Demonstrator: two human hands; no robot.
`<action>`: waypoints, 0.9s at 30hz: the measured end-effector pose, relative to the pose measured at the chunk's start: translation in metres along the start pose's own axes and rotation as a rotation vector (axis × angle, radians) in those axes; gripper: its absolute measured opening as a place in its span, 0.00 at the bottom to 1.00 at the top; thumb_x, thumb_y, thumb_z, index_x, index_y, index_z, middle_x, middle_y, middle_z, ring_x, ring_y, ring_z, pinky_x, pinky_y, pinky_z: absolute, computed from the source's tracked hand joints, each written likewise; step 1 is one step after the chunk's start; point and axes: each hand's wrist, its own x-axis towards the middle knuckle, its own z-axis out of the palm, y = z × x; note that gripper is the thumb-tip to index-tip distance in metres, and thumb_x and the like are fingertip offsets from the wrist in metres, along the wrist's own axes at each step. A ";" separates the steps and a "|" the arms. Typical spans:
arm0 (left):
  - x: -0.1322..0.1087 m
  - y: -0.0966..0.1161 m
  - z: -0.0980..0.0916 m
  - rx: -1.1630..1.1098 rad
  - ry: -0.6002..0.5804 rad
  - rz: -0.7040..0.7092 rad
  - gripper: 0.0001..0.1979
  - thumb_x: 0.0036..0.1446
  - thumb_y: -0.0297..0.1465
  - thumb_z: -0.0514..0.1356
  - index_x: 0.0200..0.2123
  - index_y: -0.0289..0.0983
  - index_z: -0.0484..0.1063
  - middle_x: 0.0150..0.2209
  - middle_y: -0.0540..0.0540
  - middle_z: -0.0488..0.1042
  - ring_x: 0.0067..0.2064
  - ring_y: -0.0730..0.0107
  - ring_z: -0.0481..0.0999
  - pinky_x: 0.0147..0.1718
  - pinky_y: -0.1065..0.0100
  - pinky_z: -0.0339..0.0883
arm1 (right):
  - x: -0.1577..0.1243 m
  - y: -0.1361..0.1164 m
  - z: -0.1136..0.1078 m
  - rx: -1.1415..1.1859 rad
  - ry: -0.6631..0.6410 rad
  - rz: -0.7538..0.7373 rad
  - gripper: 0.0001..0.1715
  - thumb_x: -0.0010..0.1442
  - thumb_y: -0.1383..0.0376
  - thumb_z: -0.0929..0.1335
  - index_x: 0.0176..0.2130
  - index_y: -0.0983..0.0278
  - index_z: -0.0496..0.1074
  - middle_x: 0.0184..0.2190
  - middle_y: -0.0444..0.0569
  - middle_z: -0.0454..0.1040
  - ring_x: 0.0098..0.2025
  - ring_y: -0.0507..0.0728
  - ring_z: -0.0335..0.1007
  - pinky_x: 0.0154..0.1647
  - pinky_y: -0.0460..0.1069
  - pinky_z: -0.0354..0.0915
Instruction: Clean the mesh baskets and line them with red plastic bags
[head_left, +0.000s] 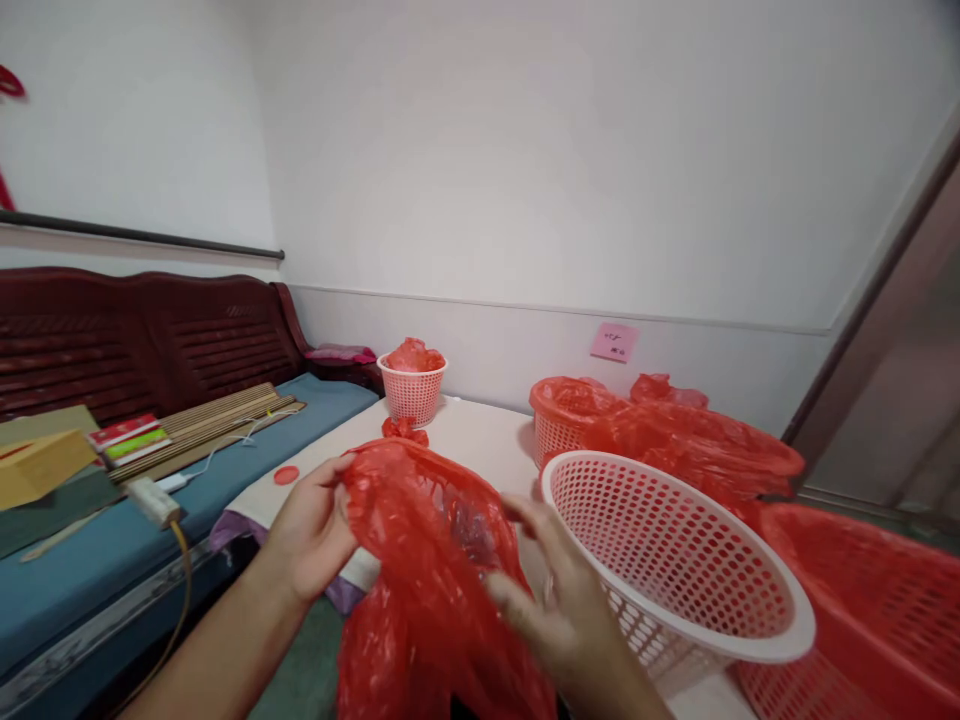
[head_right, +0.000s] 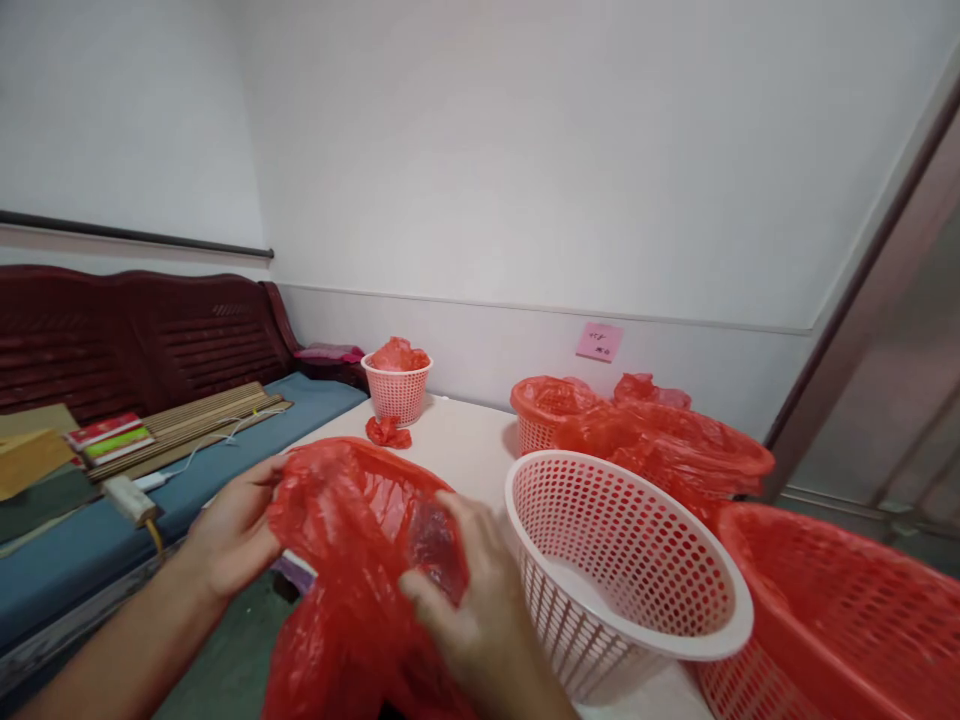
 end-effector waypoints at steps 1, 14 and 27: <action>-0.002 -0.008 0.009 0.015 -0.036 -0.019 0.14 0.60 0.21 0.47 0.35 0.32 0.73 0.23 0.45 0.77 0.26 0.65 0.80 0.31 0.64 0.78 | -0.003 -0.008 0.011 0.045 -0.089 0.055 0.41 0.49 0.62 0.72 0.60 0.57 0.59 0.58 0.53 0.66 0.60 0.63 0.62 0.61 0.60 0.59; -0.023 -0.024 -0.076 0.699 0.155 0.694 0.13 0.56 0.40 0.62 0.43 0.41 0.73 0.52 0.46 0.74 0.54 0.61 0.73 0.46 0.69 0.70 | 0.019 0.011 0.003 1.317 0.296 0.571 0.14 0.51 0.66 0.74 0.40 0.63 0.75 0.35 0.46 0.83 0.35 0.54 0.78 0.40 0.49 0.73; -0.013 -0.087 -0.088 0.932 -0.097 0.445 0.05 0.57 0.34 0.60 0.36 0.40 0.74 0.37 0.49 0.78 0.36 0.65 0.76 0.35 0.70 0.68 | -0.009 0.024 0.031 1.414 -0.187 0.571 0.30 0.57 0.43 0.65 0.47 0.61 0.75 0.45 0.54 0.80 0.48 0.63 0.76 0.48 0.60 0.71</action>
